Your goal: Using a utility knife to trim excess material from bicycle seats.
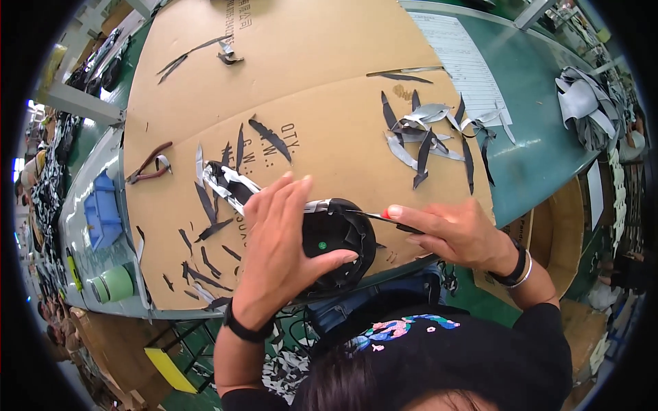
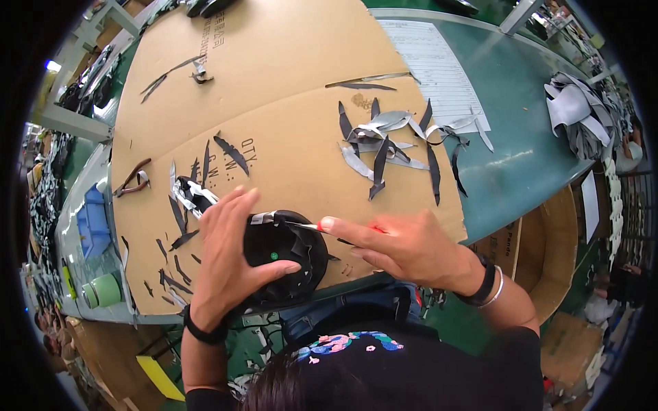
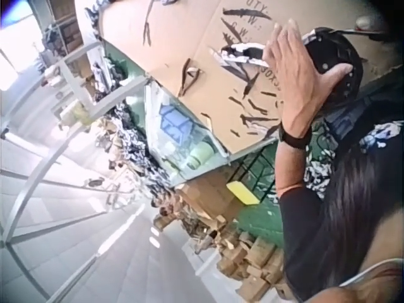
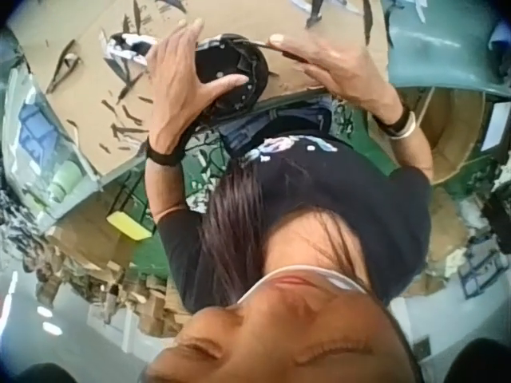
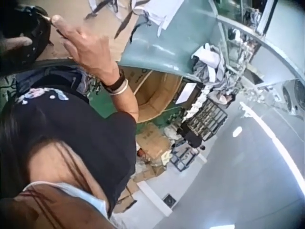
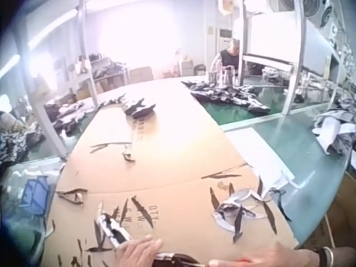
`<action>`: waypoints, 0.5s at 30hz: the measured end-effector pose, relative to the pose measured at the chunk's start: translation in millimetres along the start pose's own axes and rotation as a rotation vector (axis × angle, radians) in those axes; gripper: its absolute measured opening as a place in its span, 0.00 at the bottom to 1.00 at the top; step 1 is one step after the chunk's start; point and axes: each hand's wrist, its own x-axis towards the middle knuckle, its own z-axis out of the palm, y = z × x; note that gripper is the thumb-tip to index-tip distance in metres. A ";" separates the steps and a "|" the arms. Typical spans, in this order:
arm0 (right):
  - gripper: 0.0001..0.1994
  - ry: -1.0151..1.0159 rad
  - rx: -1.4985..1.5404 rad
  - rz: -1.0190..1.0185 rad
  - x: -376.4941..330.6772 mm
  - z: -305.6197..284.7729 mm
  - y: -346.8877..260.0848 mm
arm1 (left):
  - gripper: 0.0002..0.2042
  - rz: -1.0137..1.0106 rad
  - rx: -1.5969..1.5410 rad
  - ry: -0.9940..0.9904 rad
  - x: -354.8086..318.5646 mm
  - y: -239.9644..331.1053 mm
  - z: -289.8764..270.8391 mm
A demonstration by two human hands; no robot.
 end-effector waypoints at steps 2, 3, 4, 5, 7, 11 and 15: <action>0.30 -0.012 -0.058 -0.047 11.4 -0.4 -3.0 | 0.42 -0.011 0.001 -0.068 3.5 -6.3 5.1; 0.30 -0.018 -0.120 -0.089 16.7 0.5 -3.3 | 0.40 -0.013 -0.001 -0.138 3.6 -9.5 8.6; 0.32 -0.051 -0.179 -0.092 20.2 0.6 -0.9 | 0.36 0.031 -0.015 -0.054 5.1 -11.7 12.6; 0.32 -0.058 -0.178 -0.089 21.0 -0.9 -0.2 | 0.36 0.028 -0.023 -0.055 5.8 -12.5 13.6; 0.33 -0.185 -0.304 -0.104 21.7 -6.4 0.9 | 0.34 0.009 -0.051 -0.088 7.8 -13.2 13.4; 0.33 -0.151 -0.207 0.024 -9.5 27.4 -2.3 | 0.32 0.016 -0.047 -0.047 8.6 -14.7 16.1; 0.32 0.046 0.246 0.281 -32.1 62.0 -25.5 | 0.34 0.011 -0.044 -0.039 9.6 -15.9 18.4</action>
